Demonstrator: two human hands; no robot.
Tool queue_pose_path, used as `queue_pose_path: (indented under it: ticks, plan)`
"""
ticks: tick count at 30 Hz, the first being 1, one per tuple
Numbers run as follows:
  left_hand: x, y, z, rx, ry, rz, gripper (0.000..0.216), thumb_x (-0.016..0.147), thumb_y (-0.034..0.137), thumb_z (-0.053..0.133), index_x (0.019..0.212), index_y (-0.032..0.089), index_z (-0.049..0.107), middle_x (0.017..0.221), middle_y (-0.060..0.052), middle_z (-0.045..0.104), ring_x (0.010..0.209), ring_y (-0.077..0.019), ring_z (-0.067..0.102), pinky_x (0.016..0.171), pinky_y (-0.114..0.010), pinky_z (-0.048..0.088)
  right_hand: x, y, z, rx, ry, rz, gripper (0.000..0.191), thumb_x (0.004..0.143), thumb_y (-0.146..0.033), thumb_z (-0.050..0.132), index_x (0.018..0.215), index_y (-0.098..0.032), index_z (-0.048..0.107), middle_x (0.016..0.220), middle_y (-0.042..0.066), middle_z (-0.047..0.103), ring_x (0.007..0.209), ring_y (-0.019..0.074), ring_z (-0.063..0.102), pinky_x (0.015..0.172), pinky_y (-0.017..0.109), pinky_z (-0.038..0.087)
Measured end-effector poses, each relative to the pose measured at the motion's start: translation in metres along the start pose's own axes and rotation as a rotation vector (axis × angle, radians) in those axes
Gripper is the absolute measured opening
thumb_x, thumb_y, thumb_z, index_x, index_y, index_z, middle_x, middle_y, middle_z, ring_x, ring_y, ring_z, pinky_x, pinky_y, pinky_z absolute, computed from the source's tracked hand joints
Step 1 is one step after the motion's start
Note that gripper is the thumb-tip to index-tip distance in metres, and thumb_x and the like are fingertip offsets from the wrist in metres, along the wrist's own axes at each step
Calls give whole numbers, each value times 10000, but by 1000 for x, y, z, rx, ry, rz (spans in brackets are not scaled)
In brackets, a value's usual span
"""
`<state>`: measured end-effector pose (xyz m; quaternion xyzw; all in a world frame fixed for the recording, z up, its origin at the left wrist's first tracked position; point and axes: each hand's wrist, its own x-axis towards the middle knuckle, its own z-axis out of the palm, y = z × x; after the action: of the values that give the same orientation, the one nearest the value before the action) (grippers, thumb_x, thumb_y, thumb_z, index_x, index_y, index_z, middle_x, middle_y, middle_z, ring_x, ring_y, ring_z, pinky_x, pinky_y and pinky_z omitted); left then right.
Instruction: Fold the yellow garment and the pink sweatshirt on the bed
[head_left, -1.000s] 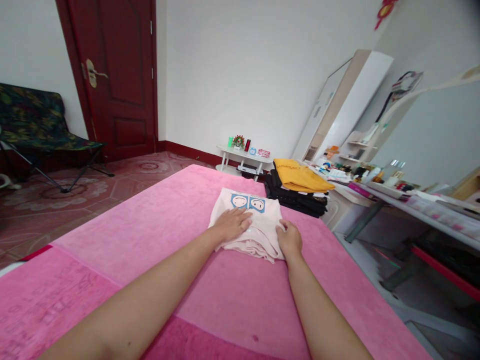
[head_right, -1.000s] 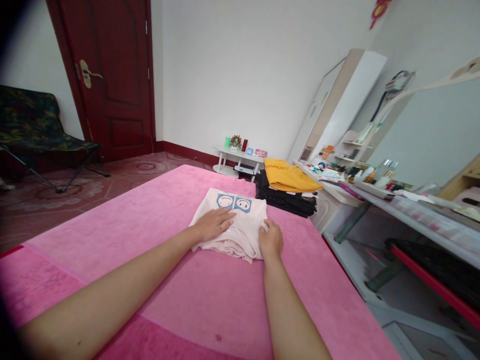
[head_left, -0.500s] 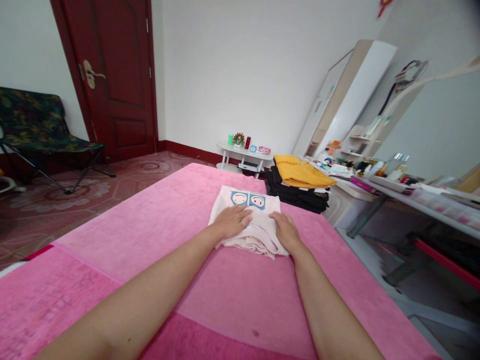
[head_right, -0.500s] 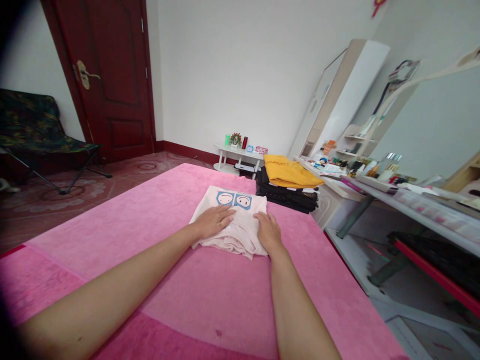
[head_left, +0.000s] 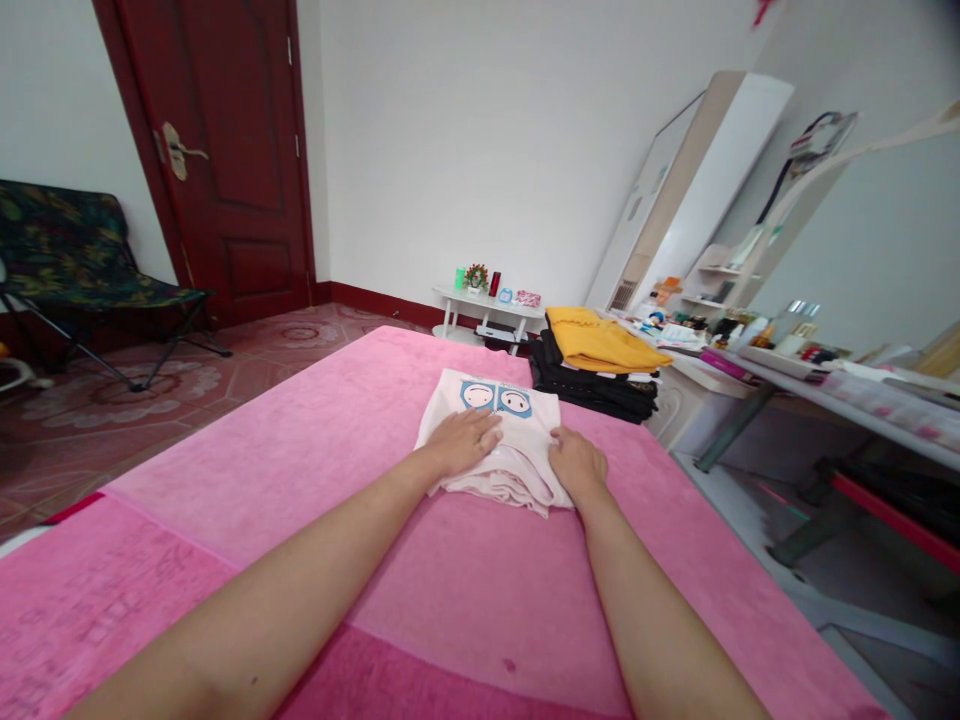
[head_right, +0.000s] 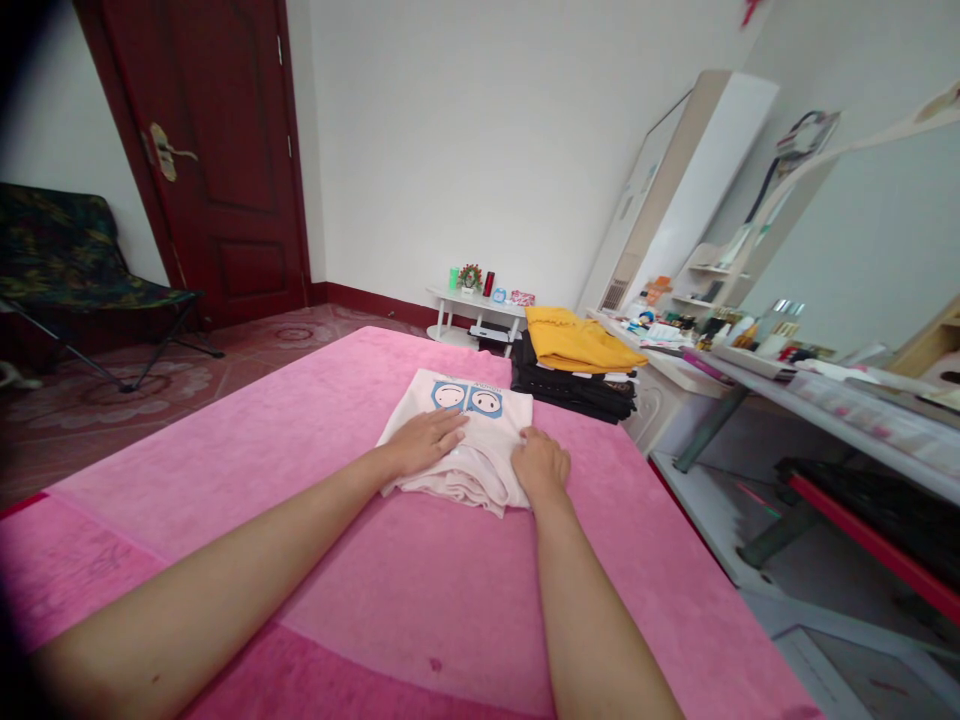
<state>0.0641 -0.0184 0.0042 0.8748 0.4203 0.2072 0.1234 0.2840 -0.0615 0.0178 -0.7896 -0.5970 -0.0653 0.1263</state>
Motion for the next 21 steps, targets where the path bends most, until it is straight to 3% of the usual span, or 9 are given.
queue_pose_path:
  ticks: [6,9,13,16,18,21]
  plan:
    - [0,-2,1,-2,-4,-4,560,928,571,214,1388,305,391,1493,11,305,1381,-216,247,1115,-383,191,-3,1,-4,24,-18,134,394,838,-319,351,984,-187,693,971,144,688,929,274,638,753,368,461]
    - [0,-2,2,-5,13,15,563,931,559,211,1381,285,409,1486,4,322,1374,-217,262,1117,-388,190,-4,4,-4,19,-13,143,409,834,-318,344,941,-164,708,984,166,677,944,285,635,763,379,465]
    - [0,-3,-4,-90,87,13,474,907,497,348,1253,260,567,1355,1,514,1273,-204,428,1057,-314,315,-6,4,-3,42,7,172,428,842,-388,352,995,-153,676,1022,165,658,941,295,630,748,391,474]
    - [-1,-10,-17,-102,228,-169,368,872,381,415,1098,222,659,1186,-46,636,1120,-229,556,953,-316,415,-5,5,-2,106,16,212,502,838,-518,369,1078,-156,620,1028,149,658,939,308,628,752,405,475]
    - [-3,-20,-29,-27,320,-340,382,832,364,460,1138,203,622,1174,-97,631,1097,-279,564,921,-383,429,-3,7,-2,149,1,234,564,830,-576,374,1147,-156,578,1055,155,655,973,319,620,774,419,470]
    - [-6,-39,-44,69,285,-601,582,724,492,587,1219,188,543,1159,-150,628,1061,-326,583,842,-406,462,2,11,-4,195,-25,270,652,808,-630,391,1218,-145,538,1087,185,647,1024,331,603,801,435,461]
